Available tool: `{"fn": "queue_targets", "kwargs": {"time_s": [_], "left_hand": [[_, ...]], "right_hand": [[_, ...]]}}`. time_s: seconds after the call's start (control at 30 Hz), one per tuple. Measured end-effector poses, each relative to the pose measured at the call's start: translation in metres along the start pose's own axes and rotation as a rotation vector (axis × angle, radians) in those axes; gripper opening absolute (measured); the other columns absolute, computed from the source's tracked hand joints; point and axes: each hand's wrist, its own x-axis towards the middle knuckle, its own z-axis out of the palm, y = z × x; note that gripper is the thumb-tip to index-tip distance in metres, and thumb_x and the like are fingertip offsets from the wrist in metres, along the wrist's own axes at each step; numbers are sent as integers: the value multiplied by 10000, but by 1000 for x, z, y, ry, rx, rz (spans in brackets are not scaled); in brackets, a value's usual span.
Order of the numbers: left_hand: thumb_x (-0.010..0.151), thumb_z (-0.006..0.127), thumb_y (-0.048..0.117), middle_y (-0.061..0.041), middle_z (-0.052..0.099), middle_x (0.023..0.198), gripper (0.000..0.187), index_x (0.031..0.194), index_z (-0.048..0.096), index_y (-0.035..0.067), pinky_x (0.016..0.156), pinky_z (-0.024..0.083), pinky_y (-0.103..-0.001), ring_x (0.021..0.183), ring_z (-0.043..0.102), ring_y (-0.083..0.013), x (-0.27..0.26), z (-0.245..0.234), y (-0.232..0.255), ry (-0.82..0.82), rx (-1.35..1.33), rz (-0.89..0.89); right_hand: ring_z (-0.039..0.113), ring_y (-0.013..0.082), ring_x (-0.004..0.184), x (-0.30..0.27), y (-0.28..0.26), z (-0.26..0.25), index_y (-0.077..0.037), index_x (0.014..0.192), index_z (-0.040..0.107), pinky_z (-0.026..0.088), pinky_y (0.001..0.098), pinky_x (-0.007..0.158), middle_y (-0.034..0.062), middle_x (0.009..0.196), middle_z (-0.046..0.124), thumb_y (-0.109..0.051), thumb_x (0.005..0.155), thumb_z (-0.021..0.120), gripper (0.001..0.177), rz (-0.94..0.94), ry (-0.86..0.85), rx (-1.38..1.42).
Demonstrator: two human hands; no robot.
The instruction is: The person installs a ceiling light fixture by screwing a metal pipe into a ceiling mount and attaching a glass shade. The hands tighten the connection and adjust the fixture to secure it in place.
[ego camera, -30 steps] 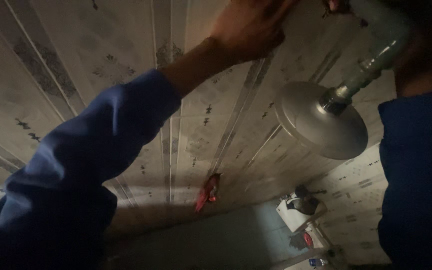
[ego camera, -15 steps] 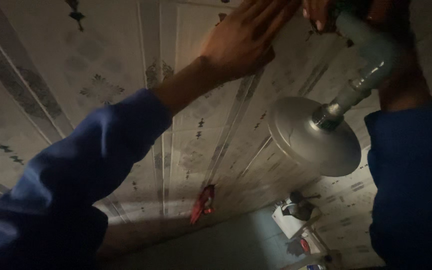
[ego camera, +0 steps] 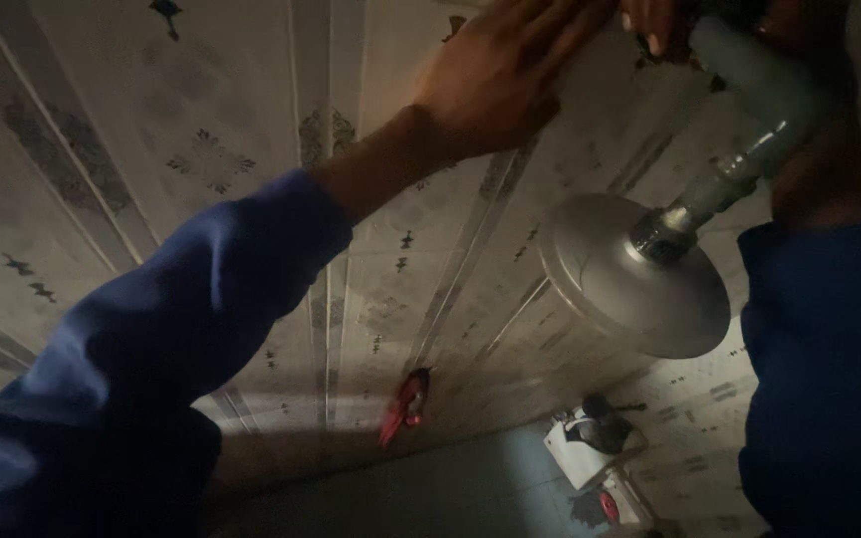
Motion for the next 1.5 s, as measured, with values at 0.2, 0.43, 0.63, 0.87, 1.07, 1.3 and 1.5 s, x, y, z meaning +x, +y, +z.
{"fn": "queue_targets", "kwargs": {"time_s": [0.2, 0.43, 0.63, 0.87, 1.07, 1.3, 1.5], "left_hand": [[1005, 706, 275, -162, 315, 1657, 766, 1637, 305, 114, 1241, 352, -525, 1519, 336, -349, 1, -4, 3, -68, 44, -45], [988, 782, 221, -144, 270, 1712, 868, 1675, 259, 126, 1317, 301, -505, 1586, 258, -340, 1, -10, 2, -63, 6, -73], [989, 765, 93, -145, 278, 1731, 820, 1642, 270, 93, 1359, 298, -486, 1617, 241, -314, 6, -10, 5, 2, 129, -5], [907, 673, -60, -135, 297, 1717, 839, 1645, 308, 101, 1349, 294, -447, 1601, 272, -301, 20, -43, 25, -131, 218, -75], [956, 693, 9, -133, 430, 1622, 677, 1576, 430, 79, 1269, 295, -473, 1507, 363, -300, 26, -61, 56, -222, 246, -372], [1081, 647, 214, -118, 706, 1370, 323, 1384, 631, 105, 1034, 608, -433, 1236, 725, -261, -5, -92, 137, -81, -221, -553], [961, 611, 427, -98, 719, 1299, 472, 1329, 652, 135, 960, 631, -478, 1131, 744, -267, 0, -112, 219, -49, -615, -1098]], "right_hand": [[564, 184, 871, -8, -8, 3, -42, 1089, 538, 481, 297, 827, 90, 965, 565, -388, 1227, 232, 482, -27, 47, 65], [593, 214, 824, 0, 27, 1, -54, 1130, 550, 505, 318, 768, 117, 965, 598, -342, 1208, 300, 390, -205, 54, 75], [623, 240, 755, 33, 76, -9, -73, 1155, 564, 533, 345, 701, 138, 944, 635, -304, 1184, 376, 300, -438, 73, 66], [659, 291, 818, 1, 81, -3, -41, 1314, 526, 566, 382, 738, 169, 1021, 667, -301, 1189, 483, 292, -696, 370, -418], [653, 237, 674, 7, 121, 11, -41, 1200, 615, 551, 340, 557, 135, 844, 640, -192, 1147, 512, 190, -519, 227, -179], [642, 142, 700, 26, 138, 25, -87, 1156, 629, 541, 305, 608, 63, 891, 651, -374, 1247, 413, 370, -373, 209, 202], [509, 117, 710, -10, 91, 25, -99, 1237, 624, 431, 274, 606, 56, 1038, 621, -573, 1170, 330, 562, -446, 222, 714]]}}
